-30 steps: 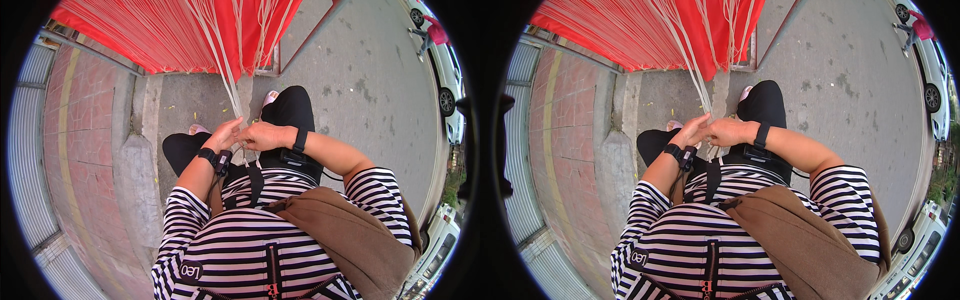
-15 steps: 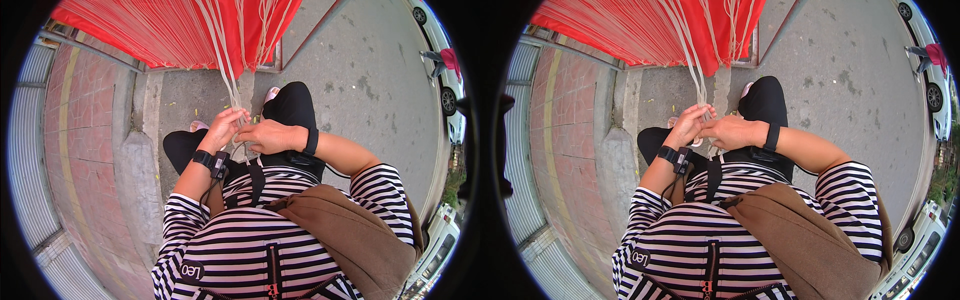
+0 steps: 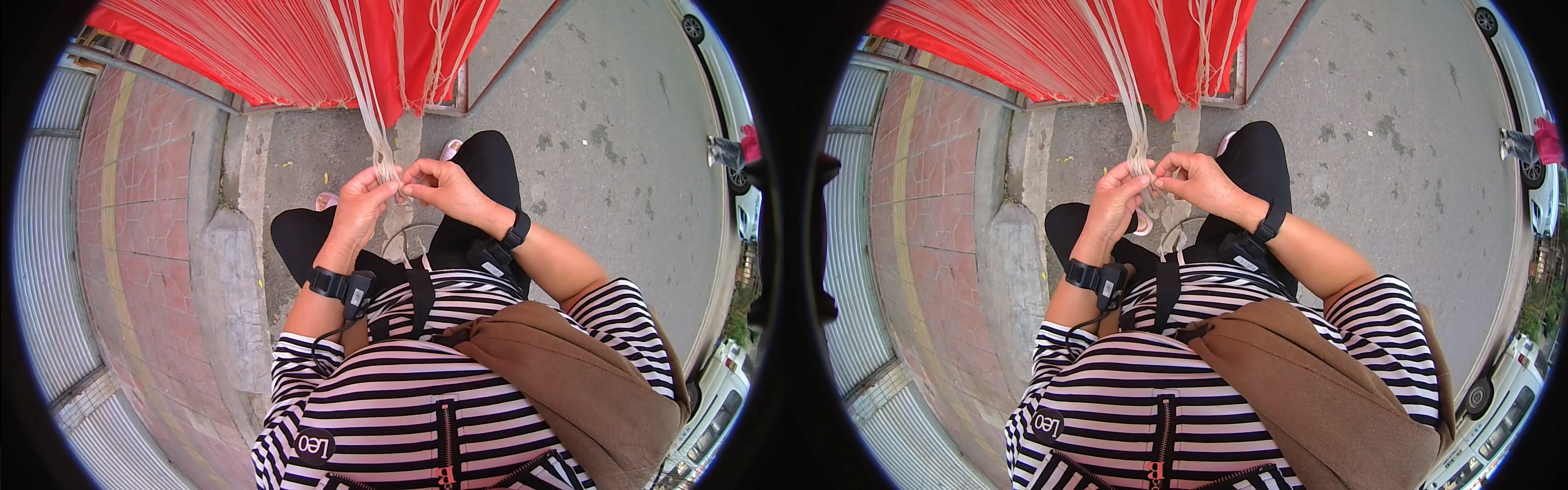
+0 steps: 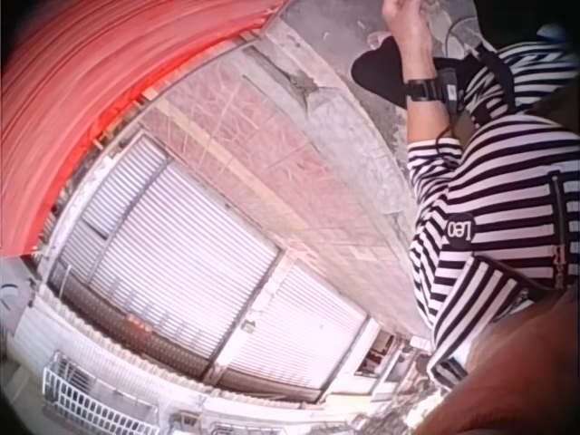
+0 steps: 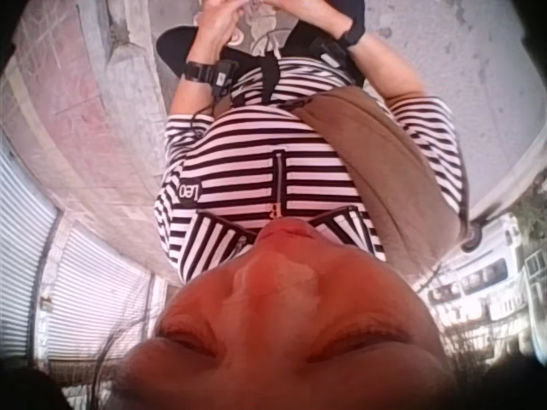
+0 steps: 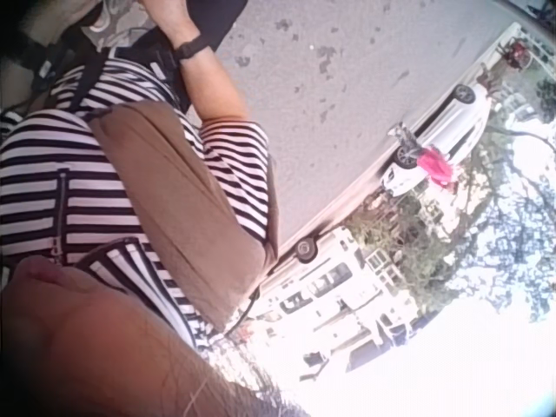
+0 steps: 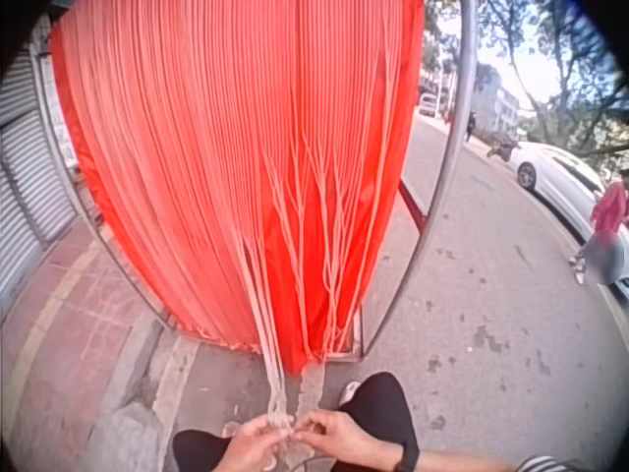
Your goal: The person sits on a sidewalk and repeatedly unties and reties small white cords attached to a red net. They separate strands, pull them through loops, and tighten knots by hand. The net remains draped over a nearby structure throughout the clip.
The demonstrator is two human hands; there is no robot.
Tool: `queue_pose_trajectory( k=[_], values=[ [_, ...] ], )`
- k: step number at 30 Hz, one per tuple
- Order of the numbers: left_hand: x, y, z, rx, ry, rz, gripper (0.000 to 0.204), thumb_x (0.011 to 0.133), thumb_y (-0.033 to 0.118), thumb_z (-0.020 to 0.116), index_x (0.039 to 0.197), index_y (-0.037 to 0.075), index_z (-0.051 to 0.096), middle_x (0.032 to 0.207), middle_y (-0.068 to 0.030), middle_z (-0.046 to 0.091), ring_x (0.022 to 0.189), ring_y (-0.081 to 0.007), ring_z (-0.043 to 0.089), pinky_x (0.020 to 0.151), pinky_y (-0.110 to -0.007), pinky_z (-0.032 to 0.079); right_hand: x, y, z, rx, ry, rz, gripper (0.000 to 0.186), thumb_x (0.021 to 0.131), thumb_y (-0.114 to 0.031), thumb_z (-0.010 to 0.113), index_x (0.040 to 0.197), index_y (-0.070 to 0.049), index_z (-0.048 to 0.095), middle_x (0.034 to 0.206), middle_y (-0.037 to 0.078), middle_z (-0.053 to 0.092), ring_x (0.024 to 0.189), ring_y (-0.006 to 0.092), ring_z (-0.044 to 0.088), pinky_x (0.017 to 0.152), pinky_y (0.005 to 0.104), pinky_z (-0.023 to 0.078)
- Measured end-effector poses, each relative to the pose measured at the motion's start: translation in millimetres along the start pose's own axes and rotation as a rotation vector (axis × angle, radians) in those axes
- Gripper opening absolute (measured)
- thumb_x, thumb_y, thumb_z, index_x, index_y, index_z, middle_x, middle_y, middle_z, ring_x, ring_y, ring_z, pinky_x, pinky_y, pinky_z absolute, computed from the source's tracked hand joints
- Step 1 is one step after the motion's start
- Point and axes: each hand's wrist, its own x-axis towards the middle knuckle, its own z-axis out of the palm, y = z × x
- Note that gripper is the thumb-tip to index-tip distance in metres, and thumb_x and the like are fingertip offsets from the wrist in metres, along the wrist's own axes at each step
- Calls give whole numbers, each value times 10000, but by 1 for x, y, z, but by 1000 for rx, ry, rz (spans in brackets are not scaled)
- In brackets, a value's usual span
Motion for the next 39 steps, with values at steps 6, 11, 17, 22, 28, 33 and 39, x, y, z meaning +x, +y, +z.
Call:
queue_pose_trajectory(
  k=[6, 11, 17, 22, 28, 33, 39],
  values=[
    [-3, 8, 5, 126, 42, 96, 279, 889, 23, 628, 1165, -11, 609, 972, -42, 673, 816, -95, 612, 756, -242, 502, 2, -3, 2, 142, 13, 29, 108, 902, -120, 664, 956, -28, 654, 797, -18, 641, 641, 26, 547, 572, 205, 457],
    [-5, 8, 11, 213, 64, 160, 297, 888, -7, 620, 1184, -12, 590, 1023, -32, 665, 908, -85, 624, 811, -245, 513, 5, -9, 2, 212, 27, 43, 131, 908, -137, 675, 969, -24, 656, 766, -7, 642, 653, 36, 558, 591, 208, 470],
    [-6, 10, 13, 272, 17, 202, 302, 892, -24, 612, 1192, -13, 579, 1050, -28, 656, 969, -80, 618, 860, -238, 500, 6, -17, 3, 265, 33, 116, 131, 907, -132, 675, 975, -22, 661, 802, -7, 646, 677, 47, 557, 622, 206, 476],
    [-9, 11, 15, 240, 36, 202, 306, 896, -23, 607, 1199, -13, 574, 1058, -29, 652, 969, -77, 611, 859, -234, 494, 4, -18, 2, 308, 14, 130, 112, 925, -156, 660, 954, -48, 669, 792, -32, 628, 674, 35, 546, 621, 187, 440],
    [-12, 10, 12, 114, 41, 157, 306, 907, -1, 592, 1213, -7, 569, 1015, -44, 654, 937, -109, 623, 854, -257, 494, 1, -12, 0, 441, -6, 153, 111, 950, -156, 625, 975, -52, 657, 842, -6, 655, 743, 59, 588, 695, 202, 462],
    [-14, 5, 4, -213, 17, 115, 300, 919, 25, 571, 1219, 2, 569, 964, -64, 653, 911, -177, 642, 830, -301, 500, -4, -12, -2, 734, -7, 119, 137, 978, -155, 564, 1036, -45, 621, 892, 51, 675, 896, 143, 639, 850, 281, 495],
    [-16, -3, -17, -394, -4, -2, 350, 914, 45, 576, 1262, 34, 542, 988, -53, 631, 925, -196, 630, 834, -321, 505, -8, -8, -6, 960, -75, 78, 130, 990, -151, 519, 1024, -45, 585, 826, 57, 642, 879, 197, 646, 889, 339, 501]
  ],
)
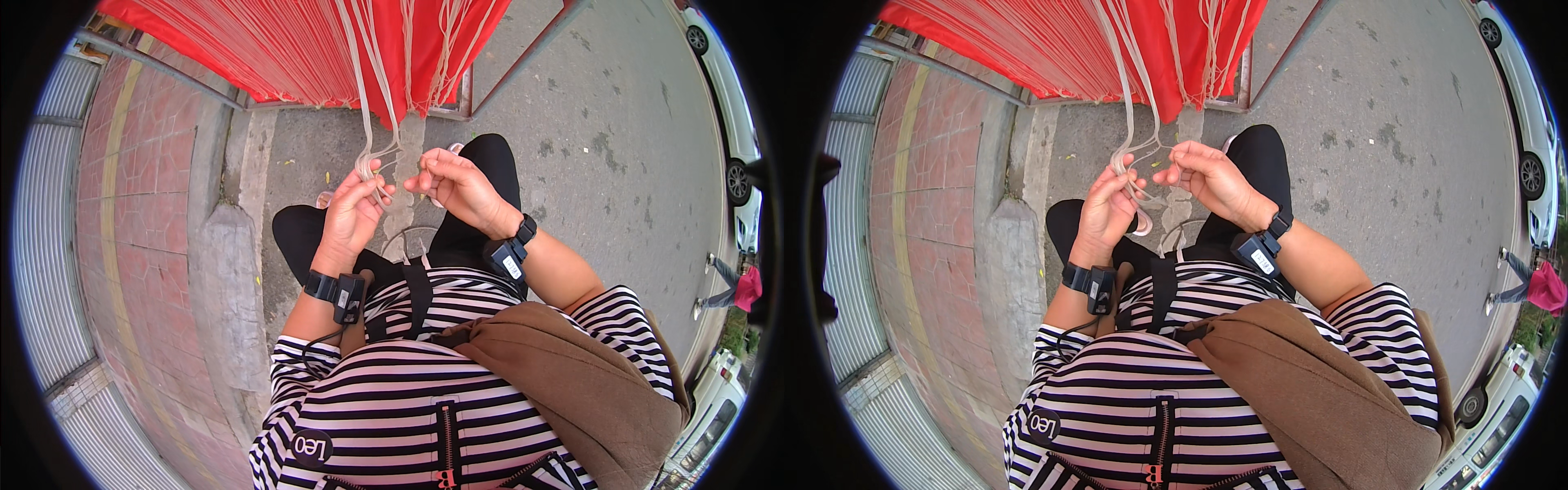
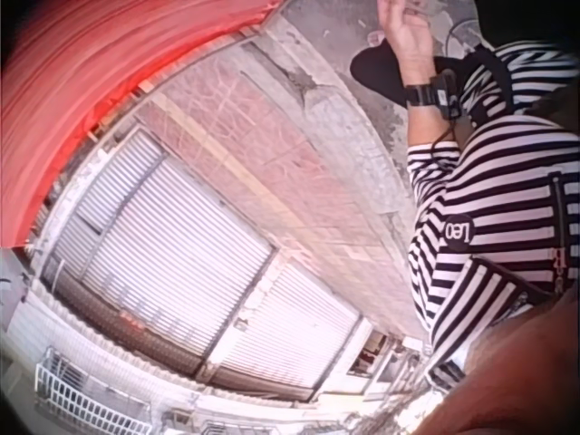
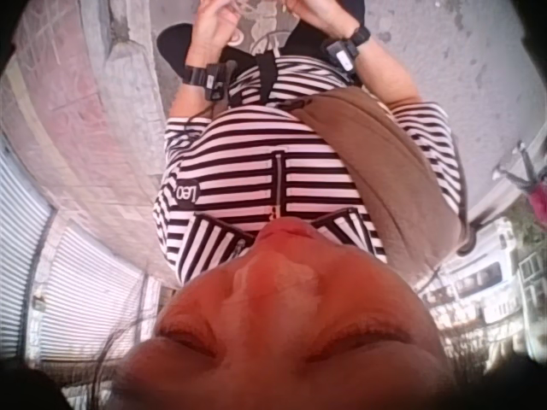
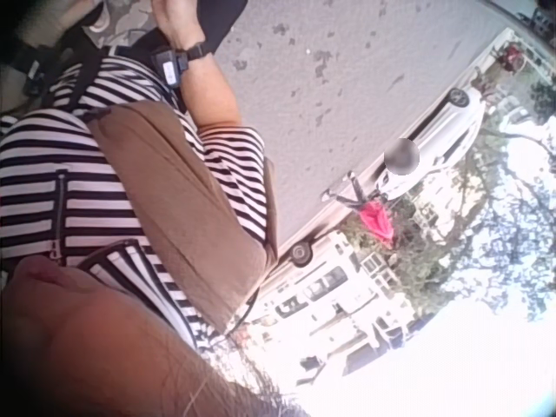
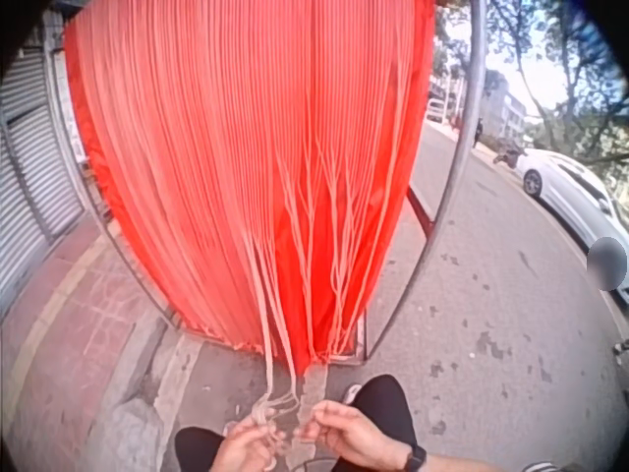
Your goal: The person sits on a sidewalk and repeatedly unties and reties small white cords attached to a red net. They separate strands, pull them through loops, and tighten knots by hand. The net remains draped over a nearby structure throughout the clip.
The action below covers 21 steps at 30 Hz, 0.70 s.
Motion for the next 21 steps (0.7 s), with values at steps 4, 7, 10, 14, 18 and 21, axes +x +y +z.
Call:
queue_pose_trajectory(
  k=[4, 7, 10, 14, 18, 21],
  values=[
    [0, 0, -7, -87, -1, 4, 364, 908, 45, 574, 1269, 47, 530, 986, -42, 611, 895, -179, 606, 801, -306, 494, 0, -1, -4, 76, -13, 19, 123, 991, -153, 511, 1003, -49, 574, 718, 21, 553, 698, 159, 566, 764, 318, 488],
    [0, 0, -11, -123, -15, 11, 360, 904, 44, 577, 1261, 48, 534, 967, -38, 604, 861, -169, 590, 787, -304, 491, -3, -5, -6, 129, -6, 45, 126, 989, -158, 514, 1001, -47, 573, 684, 3, 505, 593, 122, 456, 627, 281, 413],
    [0, 5, -15, -153, -27, 32, 349, 898, 40, 585, 1245, 46, 553, 953, -39, 610, 836, -167, 586, 780, -311, 494, -5, -11, -8, 164, 2, 40, 126, 985, -156, 519, 1006, -44, 574, 678, 1, 494, 545, 101, 389, 550, 254, 334],
    [-1, 11, -23, -161, -27, 83, 354, 894, 40, 568, 1247, 38, 539, 960, -42, 585, 815, -152, 546, 769, -296, 468, -8, -21, -13, 148, 38, 3, 120, 979, -167, 521, 997, -52, 552, 665, -7, 442, 518, 79, 346, 507, 237, 300],
    [-3, 18, -27, -189, -18, 102, 352, 896, 37, 559, 1247, 41, 526, 973, -48, 558, 812, -146, 523, 761, -282, 452, -9, -29, -18, 243, 26, -22, 120, 974, -133, 512, 998, -23, 555, 683, 11, 479, 524, 90, 358, 514, 244, 314],
    [-3, 19, -28, -205, -22, 97, 351, 892, 35, 569, 1241, 45, 536, 971, -44, 574, 816, -151, 533, 771, -291, 464, -8, -33, -18, 267, 17, -35, 121, 972, -136, 514, 1000, -23, 547, 677, 9, 467, 524, 91, 355, 514, 245, 317]
  ],
)
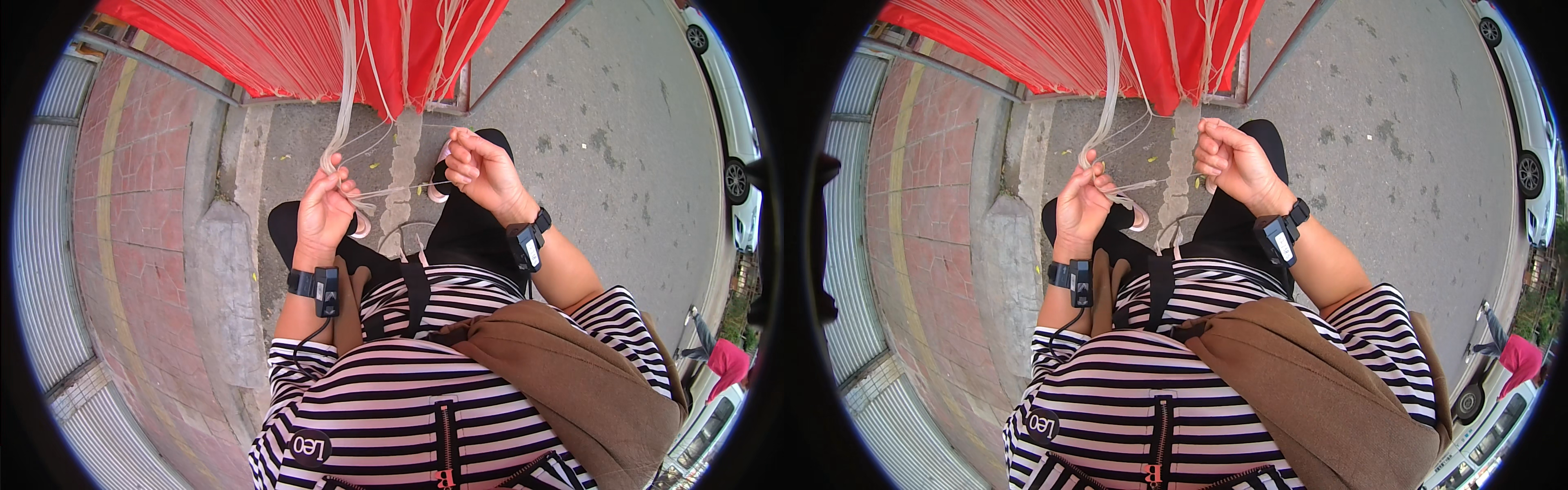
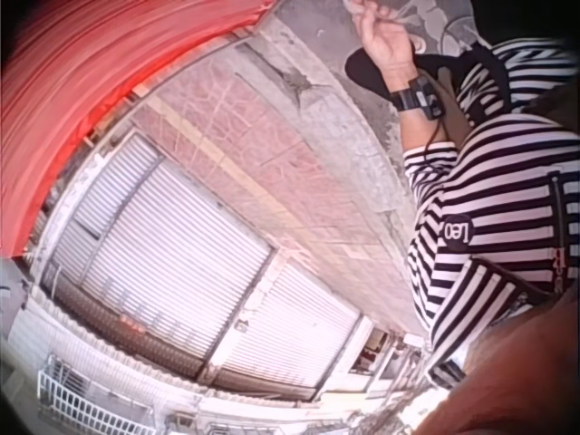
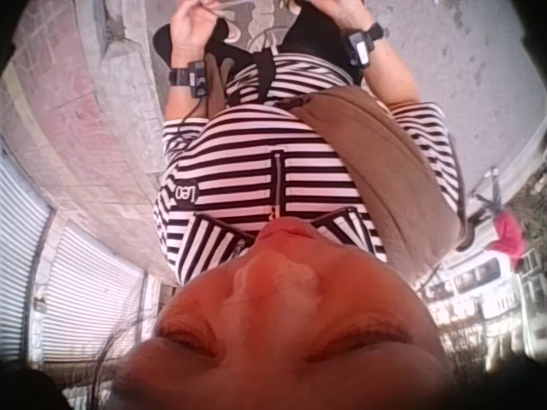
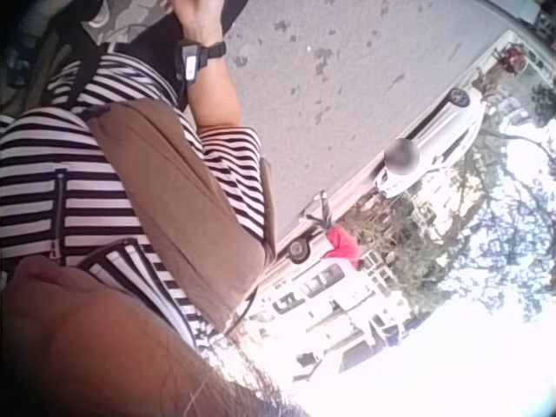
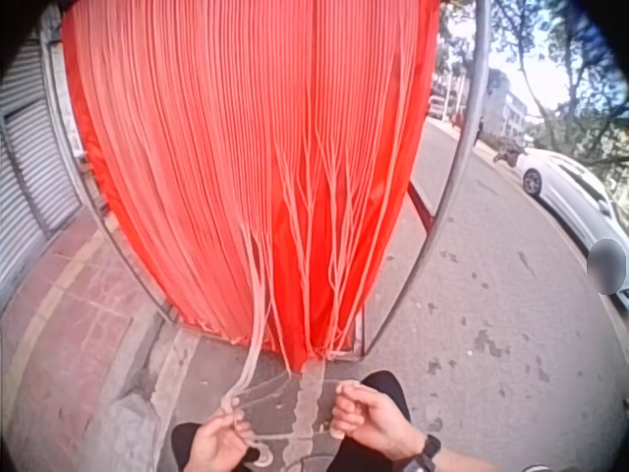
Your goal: The person sits on a sidewalk and repeatedly unties and reties small white cords attached to a red net. They separate strands, pull them through loops, and tighten knots by hand. The net remains draped over a nearby structure throughout the clip.
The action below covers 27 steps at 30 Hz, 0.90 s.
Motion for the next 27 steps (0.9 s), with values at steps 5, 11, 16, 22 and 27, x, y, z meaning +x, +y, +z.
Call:
queue_pose_trajectory(
  k=[5, 11, 16, 22, 27],
  values=[
    [1, 0, -3, -36, -2, 23, 334, 897, 21, 558, 1229, 40, 526, 975, -57, 567, 826, -155, 533, 795, -284, 466, -2, -9, 4, 28, 3, -31, 125, 972, -144, 521, 1003, -26, 549, 661, -5, 440, 525, 88, 345, 512, 241, 308],
    [2, 1, -8, 21, 28, 56, 298, 908, 31, 563, 1206, 40, 551, 971, -53, 602, 858, -168, 557, 805, -296, 480, -5, -18, 15, 63, -38, -67, 134, 978, -147, 516, 1014, -23, 552, 647, -17, 412, 522, 83, 335, 509, 236, 298],
    [3, -2, -11, 11, 107, 93, 266, 914, 41, 577, 1180, 50, 570, 971, -46, 618, 885, -174, 572, 779, -303, 481, -8, -20, 27, 81, -64, -80, 145, 985, -154, 511, 1022, -20, 551, 645, -19, 399, 521, 82, 334, 512, 236, 296],
    [5, -1, -18, -7, 141, 123, 255, 914, 28, 578, 1168, 50, 577, 963, -50, 611, 873, -171, 561, 738, -288, 480, -13, -22, 34, 107, -83, -80, 150, 987, -159, 513, 1028, -21, 558, 656, -20, 399, 529, 83, 337, 515, 236, 293],
    [4, 0, -19, -28, 119, 103, 258, 906, 14, 579, 1161, 51, 581, 958, -51, 604, 865, -171, 551, 723, -275, 476, -12, -26, 36, 121, -89, -92, 154, 989, -163, 512, 1026, -22, 562, 660, -18, 396, 536, 85, 339, 519, 236, 295]
  ],
)
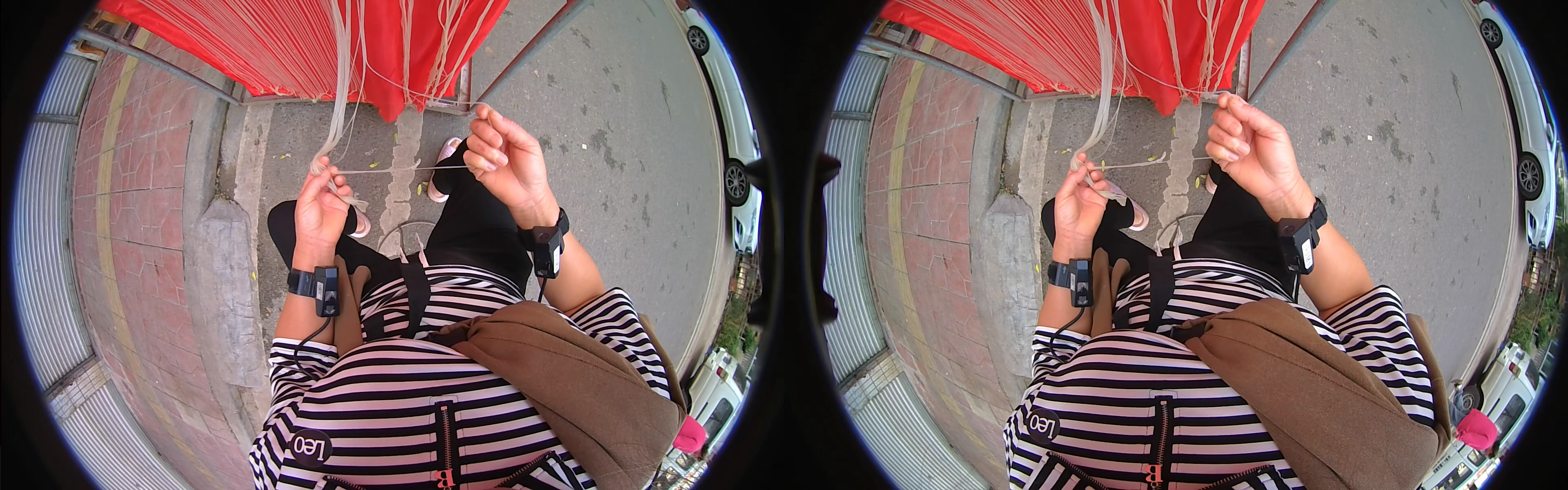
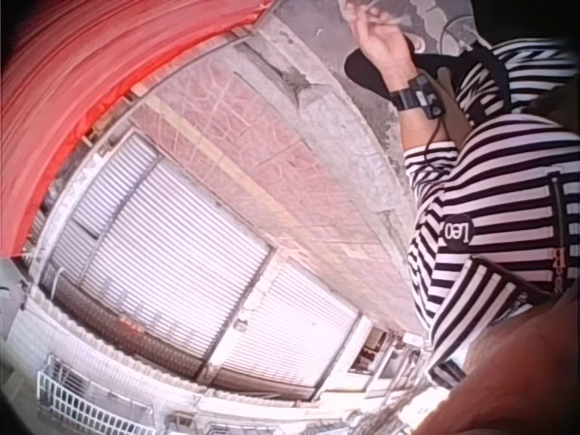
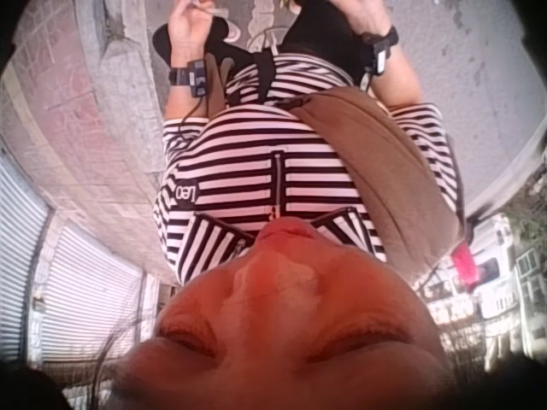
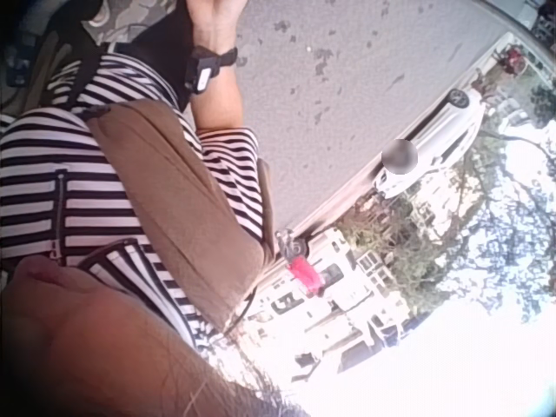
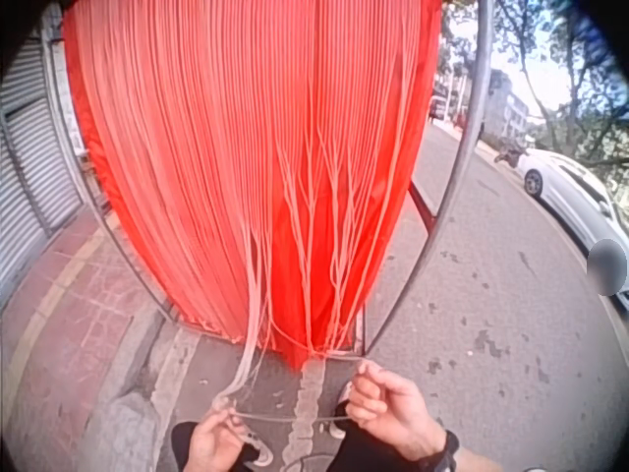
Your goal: The person sits on a sidewalk and repeatedly unties and reties small white cords attached to a red net. They separate strands, pull them through loops, and tighten knots by hand. The net remains draped over a nearby structure throughout the clip.
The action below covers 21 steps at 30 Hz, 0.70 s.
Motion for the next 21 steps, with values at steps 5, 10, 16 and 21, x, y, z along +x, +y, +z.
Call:
queue_pose_trajectory(
  k=[5, 10, 16, 21],
  values=[
    [0, 2, -1, 14, 50, 30, 261, 896, 8, 584, 1154, 46, 584, 948, -56, 615, 882, -181, 563, 708, -266, 466, -2, -2, 1, 14, 0, -11, 149, 992, -163, 507, 1025, -24, 552, 663, -16, 393, 542, 85, 342, 525, 238, 300],
    [1, 3, -4, -11, 69, 60, 262, 892, 2, 584, 1152, 37, 587, 954, -76, 638, 938, -205, 591, 762, -282, 494, -7, -3, 5, 20, -14, -17, 137, 993, -155, 497, 1030, -29, 537, 664, -18, 379, 542, 84, 340, 528, 239, 300],
    [2, 6, -8, -22, 79, 91, 249, 888, 10, 593, 1134, 43, 603, 938, -76, 663, 992, -239, 609, 764, -303, 507, -10, -4, 12, 23, -28, -52, 135, 1006, -133, 468, 1066, -20, 511, 673, -17, 385, 523, 76, 344, 513, 237, 301],
    [1, 10, -11, -31, 65, 117, 228, 895, 12, 584, 1120, 45, 605, 938, -72, 649, 1000, -240, 606, 767, -301, 507, -20, -8, 22, -14, -60, -62, 134, 1000, -149, 478, 1047, -32, 523, 665, -18, 377, 526, 81, 342, 517, 240, 295]
  ],
)
